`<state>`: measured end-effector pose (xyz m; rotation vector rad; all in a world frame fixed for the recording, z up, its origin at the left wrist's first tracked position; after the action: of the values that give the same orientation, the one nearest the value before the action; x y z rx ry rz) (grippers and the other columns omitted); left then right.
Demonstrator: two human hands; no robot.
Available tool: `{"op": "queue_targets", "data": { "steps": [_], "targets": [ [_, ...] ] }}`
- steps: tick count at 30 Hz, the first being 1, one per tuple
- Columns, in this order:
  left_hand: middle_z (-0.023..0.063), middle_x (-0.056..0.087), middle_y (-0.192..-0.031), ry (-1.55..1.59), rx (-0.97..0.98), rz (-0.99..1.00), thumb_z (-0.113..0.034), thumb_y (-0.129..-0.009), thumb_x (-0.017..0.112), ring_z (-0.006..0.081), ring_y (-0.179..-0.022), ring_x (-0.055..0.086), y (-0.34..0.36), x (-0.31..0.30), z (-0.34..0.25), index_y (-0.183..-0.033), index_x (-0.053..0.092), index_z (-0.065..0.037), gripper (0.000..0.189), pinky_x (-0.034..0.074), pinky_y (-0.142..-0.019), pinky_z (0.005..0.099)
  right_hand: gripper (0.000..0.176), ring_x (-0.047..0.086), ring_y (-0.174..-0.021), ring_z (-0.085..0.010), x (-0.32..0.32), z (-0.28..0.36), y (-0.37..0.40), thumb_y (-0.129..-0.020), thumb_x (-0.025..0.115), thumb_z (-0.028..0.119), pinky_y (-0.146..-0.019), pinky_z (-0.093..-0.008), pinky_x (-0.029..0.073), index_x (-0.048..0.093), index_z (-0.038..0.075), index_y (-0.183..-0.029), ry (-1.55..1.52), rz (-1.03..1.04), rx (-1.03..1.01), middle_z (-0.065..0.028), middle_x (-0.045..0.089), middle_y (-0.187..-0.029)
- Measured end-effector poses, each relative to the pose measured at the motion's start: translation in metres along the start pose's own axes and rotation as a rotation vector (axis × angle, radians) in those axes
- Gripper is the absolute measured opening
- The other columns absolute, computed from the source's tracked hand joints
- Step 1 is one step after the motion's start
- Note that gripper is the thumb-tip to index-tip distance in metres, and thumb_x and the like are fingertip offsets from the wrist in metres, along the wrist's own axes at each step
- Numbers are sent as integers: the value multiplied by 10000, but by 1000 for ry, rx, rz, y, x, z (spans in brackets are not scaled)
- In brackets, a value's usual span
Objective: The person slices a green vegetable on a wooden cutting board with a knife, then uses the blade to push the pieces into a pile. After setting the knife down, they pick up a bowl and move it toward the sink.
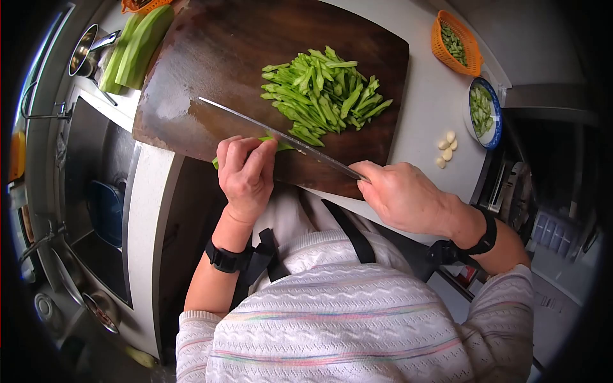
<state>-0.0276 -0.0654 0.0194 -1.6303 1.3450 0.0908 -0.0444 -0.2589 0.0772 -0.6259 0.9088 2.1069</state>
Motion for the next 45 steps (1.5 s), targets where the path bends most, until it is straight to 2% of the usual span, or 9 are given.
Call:
{"op": "queue_targets", "data": {
  "steps": [5, 8, 15, 23, 24, 25, 29, 31, 45],
  "targets": [
    [61, 589, -810, -12, 1, -1, 27, -684, 762, 265, -800, 572, 1, 0, 1, -851, 687, -67, 206, 482, -696, 340, 102, 621, -655, -422, 8, 1, -12, -887, 504, 72, -605, -501, 492, 515, -23, -924, 35, 40, 11, -214, 610, -649],
    [63, 589, -811, -7, 8, -14, 28, -690, 760, 265, -802, 573, -1, 2, -1, -850, 684, -63, 199, 483, -695, 338, 103, 618, -664, -432, 14, -1, -29, -882, 512, 74, -613, -513, 490, 519, -28, -876, 22, -37, -46, -225, 614, -664],
    [52, 589, -816, 4, 19, -16, 34, -650, 742, 269, -806, 578, 1, 0, 0, -853, 682, -69, 236, 485, -680, 340, 121, 621, -696, -420, -1, -6, -8, -895, 511, 90, -619, -507, 484, 519, -28, -920, 13, 38, 51, -228, 611, -673],
    [63, 593, -827, 0, 4, -10, 42, -677, 736, 273, -818, 579, 1, 2, 0, -855, 670, -57, 213, 485, -701, 344, 96, 627, -695, -422, 12, 0, -22, -878, 504, 65, -633, -520, 481, 511, -27, -907, 41, -11, -54, -220, 620, -683],
    [58, 591, -830, -6, 20, -19, 34, -660, 731, 276, -815, 580, 1, 1, -1, -853, 668, -65, 226, 485, -688, 345, 196, 618, -670, -417, 17, 0, -32, -898, 527, 87, -582, -487, 482, 551, -17, -1063, 113, 6, -21, -227, 603, -672],
    [58, 591, -830, -8, 27, -17, 34, -660, 731, 276, -815, 580, 0, 1, -1, -853, 668, -65, 226, 485, -688, 345, 196, 618, -670, -417, 16, -3, -33, -898, 527, 87, -582, -487, 482, 551, -17, -1063, 110, 0, -24, -227, 603, -672],
    [64, 592, -830, 2, 23, -10, 38, -661, 723, 280, -819, 583, 0, 0, -1, -854, 668, -63, 225, 487, -693, 346, 185, 602, -637, -414, 5, -6, -21, -900, 521, 82, -565, -478, 468, 546, -27, -1048, 31, 3, -42, -215, 592, -651],
    [65, 593, -830, 5, 17, -11, 39, -660, 721, 282, -819, 585, 1, -1, -1, -854, 668, -62, 226, 489, -695, 346, 132, 629, -699, -425, 1, -7, -13, -906, 493, 100, -633, -515, 487, 533, -22, -941, 12, 46, 42, -228, 627, -696],
    [73, 614, -853, -6, 9, 36, 45, -705, 735, 278, -822, 601, -1, -4, -2, -856, 673, -41, 184, 494, -727, 346, 120, 617, -718, -439, 8, -5, -29, -894, 502, 89, -642, -515, 487, 531, -27, -884, -56, 51, 10, -247, 613, -706]
  ]
}}
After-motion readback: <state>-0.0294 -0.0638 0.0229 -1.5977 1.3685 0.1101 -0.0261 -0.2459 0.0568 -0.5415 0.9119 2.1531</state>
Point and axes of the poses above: each hand's wrist, its own y-axis away from the middle knuckle, its own x-axis out of the palm, z = x × y, the point moved 6 cm from there along -y, towards the middle knuckle
